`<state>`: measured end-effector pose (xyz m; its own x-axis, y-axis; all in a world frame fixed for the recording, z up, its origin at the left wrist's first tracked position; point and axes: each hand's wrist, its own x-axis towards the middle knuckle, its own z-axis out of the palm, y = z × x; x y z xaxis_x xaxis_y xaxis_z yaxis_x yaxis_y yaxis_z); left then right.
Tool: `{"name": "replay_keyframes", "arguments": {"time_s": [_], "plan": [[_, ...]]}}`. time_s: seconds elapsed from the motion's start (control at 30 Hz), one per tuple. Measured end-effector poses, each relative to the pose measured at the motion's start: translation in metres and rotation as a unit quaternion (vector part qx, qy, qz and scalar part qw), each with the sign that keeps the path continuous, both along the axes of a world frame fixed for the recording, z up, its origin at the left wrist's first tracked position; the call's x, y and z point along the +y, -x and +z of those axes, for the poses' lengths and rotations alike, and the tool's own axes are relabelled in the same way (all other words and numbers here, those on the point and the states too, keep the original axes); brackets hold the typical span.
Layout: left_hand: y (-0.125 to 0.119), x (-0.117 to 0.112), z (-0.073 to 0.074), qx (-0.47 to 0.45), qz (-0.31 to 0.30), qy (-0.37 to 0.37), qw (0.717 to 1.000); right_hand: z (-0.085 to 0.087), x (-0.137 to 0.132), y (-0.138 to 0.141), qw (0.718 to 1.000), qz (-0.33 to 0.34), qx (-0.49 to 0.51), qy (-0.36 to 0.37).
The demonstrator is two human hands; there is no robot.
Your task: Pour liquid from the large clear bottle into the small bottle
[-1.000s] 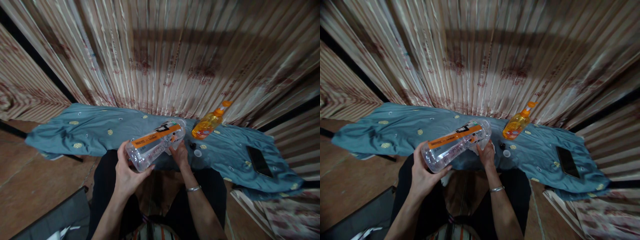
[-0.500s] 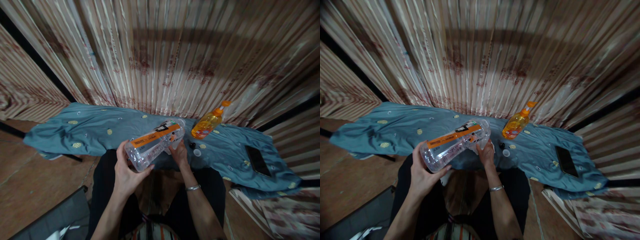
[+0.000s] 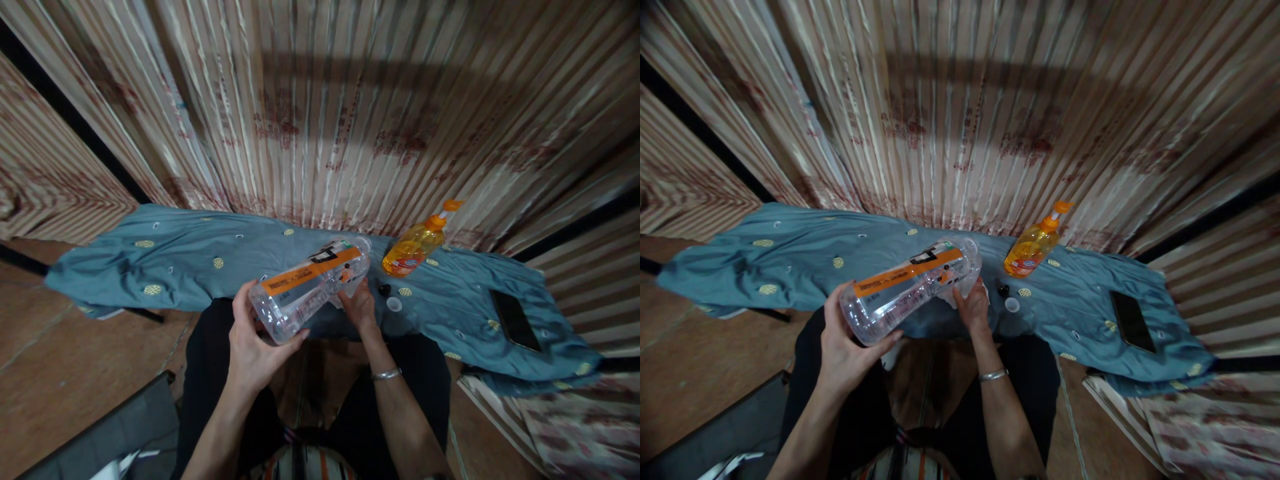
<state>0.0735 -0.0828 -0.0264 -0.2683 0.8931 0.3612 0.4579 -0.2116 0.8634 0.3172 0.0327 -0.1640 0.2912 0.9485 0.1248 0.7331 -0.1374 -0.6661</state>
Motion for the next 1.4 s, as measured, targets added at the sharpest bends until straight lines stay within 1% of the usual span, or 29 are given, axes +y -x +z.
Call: {"name": "replay_keyframes", "arguments": {"time_s": [0.13, 0.37, 0.43, 0.57, 0.63, 0.8, 0.9, 0.97, 1.07, 1.23, 1.4], "plan": [[-0.001, 0.0, -0.001, -0.007, 0.008, -0.011, 1.0, -0.002, 0.0, 0.0, 1.0, -0.005, 0.006, -0.001], [-0.004, -0.001, -0.01, -0.002, 0.021, -0.021, 1.0, -0.002, -0.001, 0.001, 1.0, -0.01, 0.001, -0.013], [-0.003, -0.001, -0.009, -0.001, 0.02, -0.02, 1.0, -0.001, -0.001, 0.002, 1.0, -0.011, -0.004, -0.006], [0.002, -0.002, -0.002, 0.015, -0.01, 0.007, 1.0, 0.001, -0.001, 0.003, 0.999, -0.02, -0.016, 0.02], [0.003, -0.001, 0.0, 0.028, -0.015, 0.007, 0.999, 0.001, -0.001, 0.003, 0.999, -0.02, -0.02, 0.02], [-0.001, -0.001, 0.0, 0.039, 0.015, -0.018, 0.999, -0.001, 0.0, 0.001, 1.0, -0.011, -0.012, 0.007], [0.0, -0.001, 0.0, 0.048, 0.003, -0.01, 0.999, -0.001, -0.001, 0.0, 1.0, -0.008, -0.006, 0.004], [0.001, -0.001, -0.001, 0.051, -0.007, -0.001, 0.999, 0.0, -0.001, 0.001, 1.0, -0.008, -0.004, 0.0], [0.0, -0.001, -0.004, 0.04, -0.001, -0.006, 0.999, 0.001, -0.001, 0.003, 1.0, -0.015, -0.007, -0.003], [-0.006, 0.001, -0.01, 0.017, 0.006, -0.023, 1.0, 0.006, -0.001, 0.006, 1.0, -0.02, -0.014, 0.015], [-0.004, 0.0, -0.011, 0.026, 0.006, -0.02, 0.999, 0.01, -0.003, 0.007, 0.999, -0.026, -0.01, 0.022]]}}
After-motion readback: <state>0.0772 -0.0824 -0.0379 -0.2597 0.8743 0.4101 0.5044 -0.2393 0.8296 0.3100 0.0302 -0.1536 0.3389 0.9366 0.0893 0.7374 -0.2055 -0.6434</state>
